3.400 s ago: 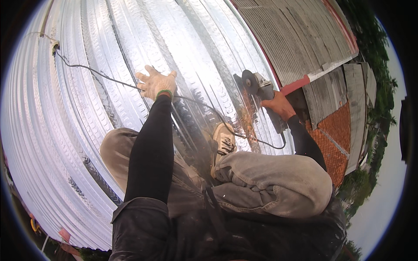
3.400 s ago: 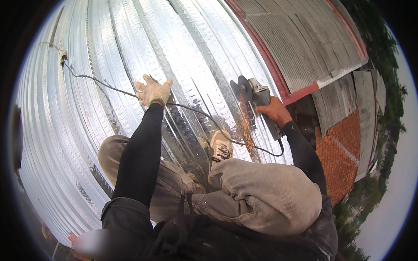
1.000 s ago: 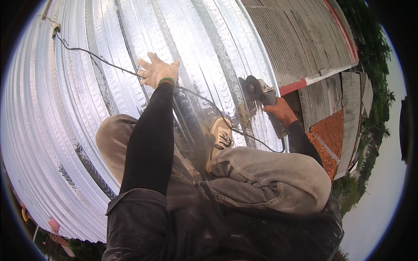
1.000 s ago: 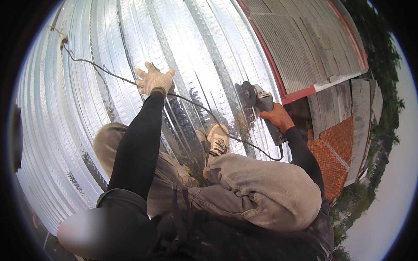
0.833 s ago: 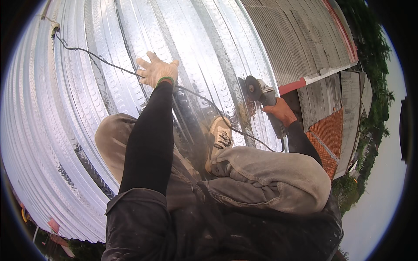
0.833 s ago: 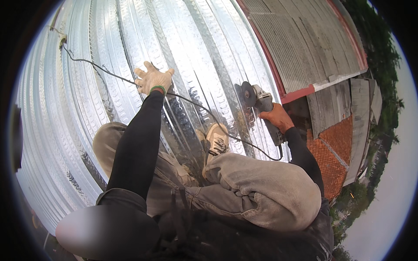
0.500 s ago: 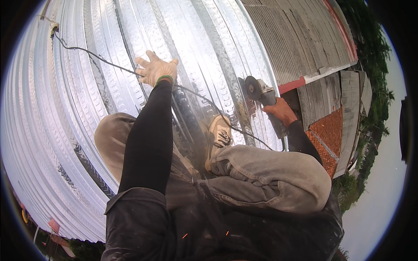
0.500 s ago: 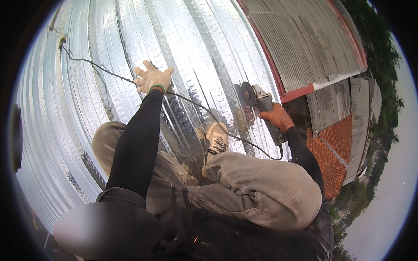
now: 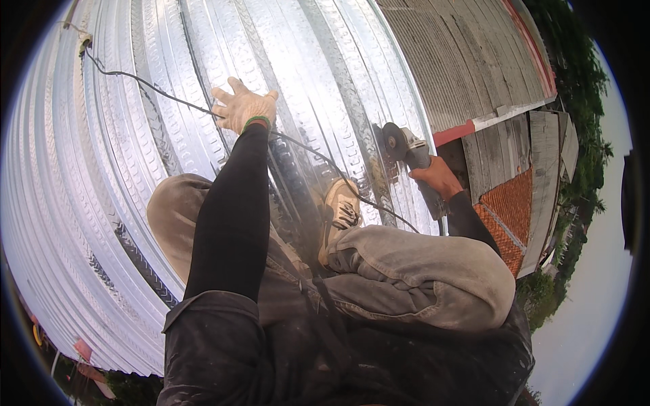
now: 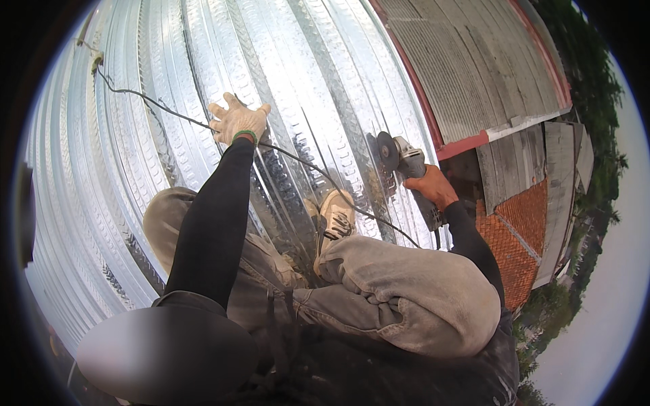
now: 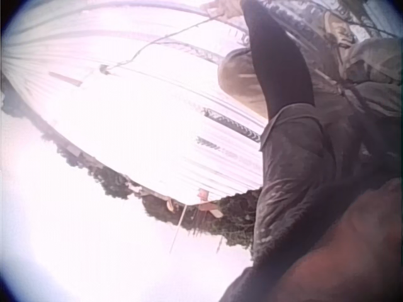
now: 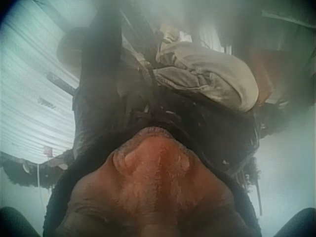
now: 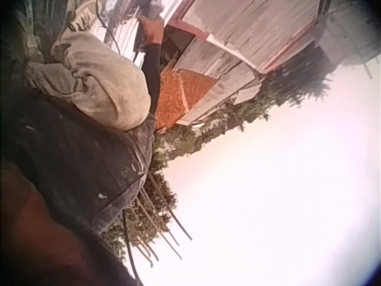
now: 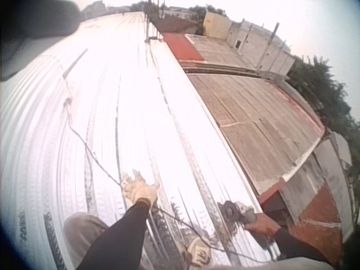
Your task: The person uses an angle grinder to smooth or cut a corrugated metal roof sheet while standing on the roof. The worker holds the grinder with both hands and moves it along the metal surface, producing sparks. The camera is head-mounted, showing the hands and tool from above.
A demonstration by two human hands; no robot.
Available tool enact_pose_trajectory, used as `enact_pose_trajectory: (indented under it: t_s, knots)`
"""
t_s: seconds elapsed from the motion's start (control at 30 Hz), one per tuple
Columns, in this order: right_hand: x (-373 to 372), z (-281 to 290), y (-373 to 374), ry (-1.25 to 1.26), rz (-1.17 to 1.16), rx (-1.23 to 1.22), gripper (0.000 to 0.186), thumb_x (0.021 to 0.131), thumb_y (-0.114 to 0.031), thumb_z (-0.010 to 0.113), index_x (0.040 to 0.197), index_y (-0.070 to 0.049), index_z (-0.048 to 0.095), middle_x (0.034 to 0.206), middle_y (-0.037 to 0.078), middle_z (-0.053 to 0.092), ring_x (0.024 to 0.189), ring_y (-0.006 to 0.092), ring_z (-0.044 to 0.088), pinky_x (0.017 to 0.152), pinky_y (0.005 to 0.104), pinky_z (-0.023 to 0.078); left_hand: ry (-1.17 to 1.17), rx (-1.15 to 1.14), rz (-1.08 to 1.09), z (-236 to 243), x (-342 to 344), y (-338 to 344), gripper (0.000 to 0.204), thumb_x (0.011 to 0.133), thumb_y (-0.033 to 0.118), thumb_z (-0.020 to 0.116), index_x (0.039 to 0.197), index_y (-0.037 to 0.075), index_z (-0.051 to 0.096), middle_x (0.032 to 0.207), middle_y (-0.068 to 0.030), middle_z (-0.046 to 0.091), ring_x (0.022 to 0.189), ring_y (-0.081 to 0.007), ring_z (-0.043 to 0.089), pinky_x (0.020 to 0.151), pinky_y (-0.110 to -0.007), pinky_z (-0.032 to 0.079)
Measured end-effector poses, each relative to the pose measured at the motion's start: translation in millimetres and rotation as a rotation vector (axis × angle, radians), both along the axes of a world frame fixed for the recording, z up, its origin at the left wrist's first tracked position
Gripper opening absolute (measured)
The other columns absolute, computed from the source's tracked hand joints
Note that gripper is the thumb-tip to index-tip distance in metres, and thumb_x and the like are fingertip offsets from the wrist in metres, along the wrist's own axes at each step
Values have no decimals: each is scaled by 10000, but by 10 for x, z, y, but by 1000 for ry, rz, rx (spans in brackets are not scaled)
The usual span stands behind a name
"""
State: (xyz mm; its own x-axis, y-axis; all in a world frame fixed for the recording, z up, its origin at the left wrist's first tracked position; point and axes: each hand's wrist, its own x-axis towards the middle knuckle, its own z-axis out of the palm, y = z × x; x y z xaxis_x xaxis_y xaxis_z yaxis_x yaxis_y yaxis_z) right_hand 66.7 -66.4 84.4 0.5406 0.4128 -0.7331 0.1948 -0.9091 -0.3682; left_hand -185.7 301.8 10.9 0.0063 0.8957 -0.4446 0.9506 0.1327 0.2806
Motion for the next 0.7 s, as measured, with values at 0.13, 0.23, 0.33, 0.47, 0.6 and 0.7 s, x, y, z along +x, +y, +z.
enact_pose_trajectory:
  t_s: [0.13, 0.23, 0.33, 0.47, 0.6, 0.7]
  knots:
    - [5, -17, -40, -5, 4, -28, 556, 788, -301, 859, 1169, 92, 762, 1007, 161, 792, 896, 258, 745, 872, 389, 574, -7, 8, -3, -3, -9, -1, 1155, 911, 568, 861, 1806, 160, 255, 1862, -288, 111, 1688, -576, 178, 1355, -681, 233]
    - [3, -24, -50, -7, 16, -32, 551, 791, -302, 857, 1166, 91, 762, 1004, 162, 791, 893, 260, 742, 868, 391, 572, -5, 25, 2, -41, -10, -3, 1159, 910, 569, 863, 1807, 161, 253, 1863, -286, 109, 1687, -575, 181, 1356, -678, 231]
    - [11, -21, -73, -8, 21, -37, 534, 795, -292, 853, 1157, 89, 760, 998, 162, 788, 889, 260, 739, 860, 390, 567, 1, 18, -2, -63, -15, 2, 1166, 907, 576, 866, 1807, 163, 251, 1862, -285, 112, 1685, -574, 187, 1353, -678, 237]
    - [-64, 69, -23, -14, 4, -63, 497, 802, -270, 847, 1137, 84, 754, 988, 149, 777, 872, 250, 726, 846, 386, 561, 11, 14, 0, -62, -17, 7, 1156, 912, 570, 864, 1806, 165, 254, 1861, -285, 112, 1685, -574, 188, 1353, -676, 243]
    - [-52, 61, -88, 37, -26, -23, 478, 805, -260, 843, 1126, 81, 750, 987, 135, 765, 857, 242, 708, 838, 385, 557, 1, 19, 1, -42, 6, 0, 1146, 915, 561, 867, 1804, 166, 262, 1862, -285, 112, 1686, -570, 189, 1355, -676, 242]
    - [-68, 88, -84, 29, -15, -44, 492, 803, -270, 842, 1132, 84, 749, 989, 135, 762, 855, 241, 704, 837, 389, 555, 4, 21, 1, -42, 4, -1, 1143, 914, 559, 869, 1802, 164, 266, 1861, -285, 114, 1687, -568, 186, 1356, -677, 239]
